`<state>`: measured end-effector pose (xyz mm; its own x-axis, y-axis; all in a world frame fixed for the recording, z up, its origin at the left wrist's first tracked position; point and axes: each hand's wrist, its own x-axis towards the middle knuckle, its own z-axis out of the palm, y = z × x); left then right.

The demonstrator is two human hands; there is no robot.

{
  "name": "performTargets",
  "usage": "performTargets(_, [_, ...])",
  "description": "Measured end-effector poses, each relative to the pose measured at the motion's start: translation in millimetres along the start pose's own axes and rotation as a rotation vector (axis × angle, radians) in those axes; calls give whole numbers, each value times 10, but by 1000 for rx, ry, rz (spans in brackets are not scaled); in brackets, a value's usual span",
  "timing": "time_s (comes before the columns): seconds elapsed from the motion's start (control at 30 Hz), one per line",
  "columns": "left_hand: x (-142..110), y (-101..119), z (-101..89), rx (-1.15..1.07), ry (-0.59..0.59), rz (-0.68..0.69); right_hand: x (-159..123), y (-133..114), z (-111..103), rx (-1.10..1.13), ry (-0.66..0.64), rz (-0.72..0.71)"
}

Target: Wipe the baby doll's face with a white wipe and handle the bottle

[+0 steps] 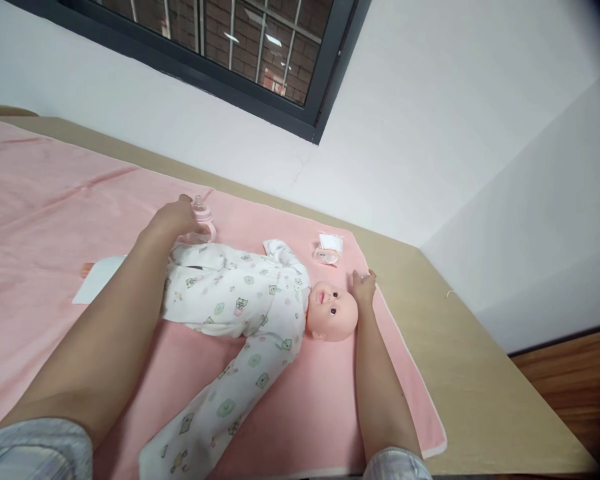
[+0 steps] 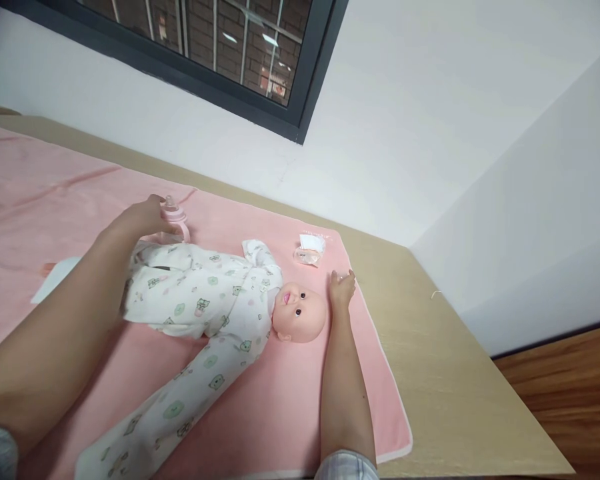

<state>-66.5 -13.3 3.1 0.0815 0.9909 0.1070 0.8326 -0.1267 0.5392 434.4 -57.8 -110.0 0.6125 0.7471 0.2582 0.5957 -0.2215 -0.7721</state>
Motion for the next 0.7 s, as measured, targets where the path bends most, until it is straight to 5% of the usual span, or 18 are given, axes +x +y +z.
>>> performTargets(0.07, [-38, 109, -73, 75, 9, -177, -10, -13, -13, 21, 38, -44])
performTargets(0.17, [-151, 344, -208, 125, 100, -209, -45, -62, -51, 64, 164, -193])
performTargets(0.27, [-347, 703, -289, 152, 366, -48, -96, -139, -81, 107, 257, -361])
performTargets(0.37, [-550, 1168, -201, 108, 448, 232, -147, -220, -66, 121, 190, -485])
performTargets(0.6, [-515, 2055, 528, 115, -147, 770, -221, -330, 53, -37, -176, -622])
performTargets(0.7, [-347, 2308, 839, 117, -522, 711, -272, -361, 61, -32, -275, -610])
